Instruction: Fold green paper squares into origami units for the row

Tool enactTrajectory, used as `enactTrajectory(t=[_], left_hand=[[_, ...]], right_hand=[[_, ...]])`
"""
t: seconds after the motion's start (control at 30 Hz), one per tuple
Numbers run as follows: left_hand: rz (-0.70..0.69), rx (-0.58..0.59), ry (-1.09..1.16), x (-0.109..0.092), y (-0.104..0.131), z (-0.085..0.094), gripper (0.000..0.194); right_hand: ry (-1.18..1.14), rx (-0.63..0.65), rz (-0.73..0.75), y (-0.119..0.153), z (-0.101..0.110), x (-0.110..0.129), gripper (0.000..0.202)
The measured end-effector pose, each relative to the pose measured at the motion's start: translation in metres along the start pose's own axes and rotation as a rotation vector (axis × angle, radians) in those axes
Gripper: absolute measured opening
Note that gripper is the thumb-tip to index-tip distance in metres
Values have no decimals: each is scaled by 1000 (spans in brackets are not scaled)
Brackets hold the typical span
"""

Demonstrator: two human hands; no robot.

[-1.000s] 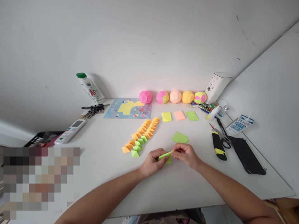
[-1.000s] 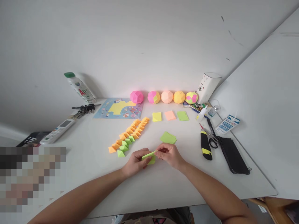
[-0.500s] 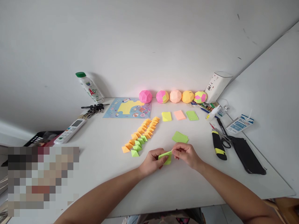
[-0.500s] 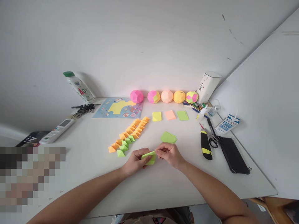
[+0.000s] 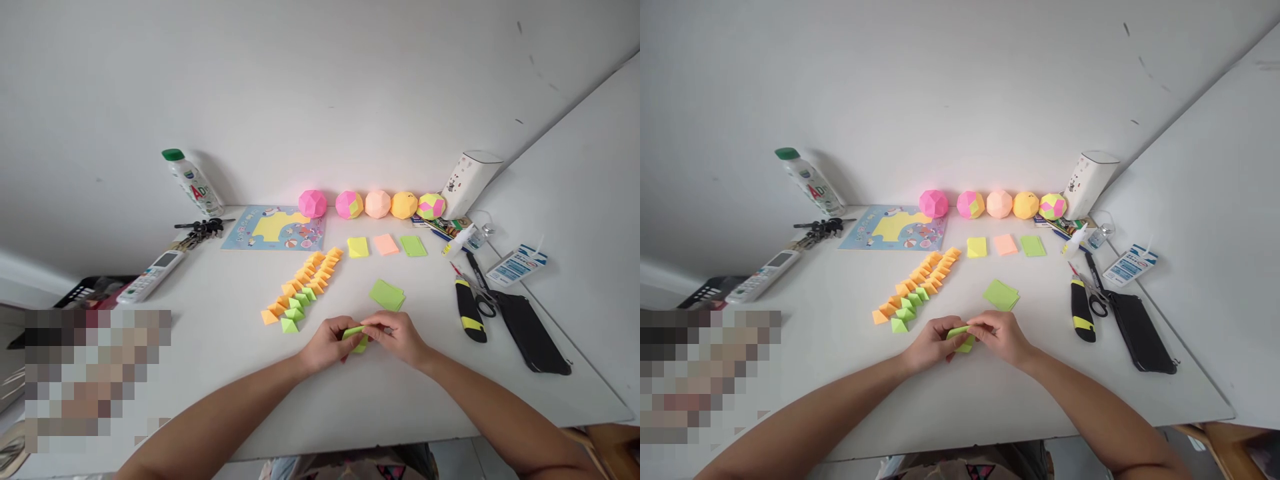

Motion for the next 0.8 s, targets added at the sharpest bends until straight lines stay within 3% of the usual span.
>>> enactTrajectory(t=[0.2,0.4,0.8], left_hand=[[-29,-86,118,0,-1,4,31],[-31,-64,81,4,-2,4,30],[-58,-101,179,6,-3,7,28]], right_hand=[[-55,-56,-93,0,4,1,15],[-65,6,-147,-1,0,1,17],[-108,-1,-219,1,0,-2,18]])
Point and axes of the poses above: each hand's wrist, its own y-axis away from the middle knuckle, its own z-axis out of the back of the hand, x = y × z, the point moved 5 cm from there along -y, towards the middle knuckle, and after that the axes turned 9 degrees about z, right-handed, at the moved point
